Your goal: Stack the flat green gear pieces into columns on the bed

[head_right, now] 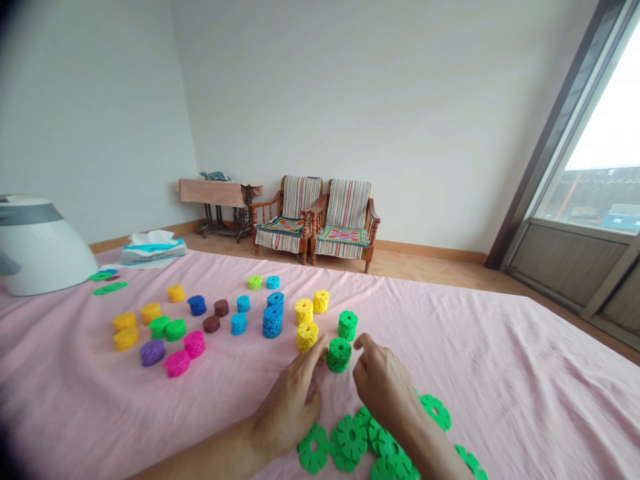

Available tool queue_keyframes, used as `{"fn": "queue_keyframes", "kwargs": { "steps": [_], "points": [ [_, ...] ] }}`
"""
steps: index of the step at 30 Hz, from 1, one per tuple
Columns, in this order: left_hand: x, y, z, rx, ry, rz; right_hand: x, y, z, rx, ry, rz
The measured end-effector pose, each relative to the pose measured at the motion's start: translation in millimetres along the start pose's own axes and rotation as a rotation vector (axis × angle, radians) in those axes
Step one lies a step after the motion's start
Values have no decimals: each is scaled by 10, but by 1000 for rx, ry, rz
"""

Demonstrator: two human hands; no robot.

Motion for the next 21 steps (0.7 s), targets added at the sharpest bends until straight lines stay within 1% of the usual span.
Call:
{"fn": "queue_keyframes", "kwargs": {
  "steps": [1, 2, 4, 5, 6, 7, 10, 13, 14, 16, 17, 18, 21],
  "points": [
    [6, 8, -2, -11, 7, 4, 24, 14, -20, 59, 20, -35],
    [11, 20, -4, -26, 15, 13, 54, 11, -55, 148, 45, -66],
    [17, 49, -13, -58, 32, 47, 119, -32, -178, 377, 97, -87],
    [14, 64, -18, -71, 37, 69, 150, -47, -249, 470, 121, -87],
    [8, 78, -22, -83, 38, 91, 178, -55, -312, 535, 143, -87],
    [0, 93, -24, -96, 38, 110, 201, -55, -359, 569, 163, -90],
    [-29, 133, -20, -128, 25, 117, 226, -59, -410, 580, 191, -104],
    [-47, 168, -2, -155, 13, 80, 209, -71, -364, 597, 174, -76],
    [-49, 177, 5, -163, 12, 66, 199, -82, -337, 629, 152, -31],
    [-49, 192, 18, -175, 9, 42, 182, -81, -246, 670, 80, 138],
    [-49, 196, 22, -178, 7, 35, 170, -58, -175, 648, 37, 244],
    [-48, 199, 24, -182, 5, 33, 145, -19, -90, 587, -12, 348],
    [-37, 199, 19, -188, 5, 31, -25, 91, 111, 332, -190, 577]
  ]
}}
Point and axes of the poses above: each hand's wrist, its own z-axis towards the middle knuckle, its own y-axis out of the back of the hand, x = y × z, the point moved 8 cm from there along z, towards the middle knuckle, and after that the axes turned 9 degrees about -y, right-handed, at the moved point
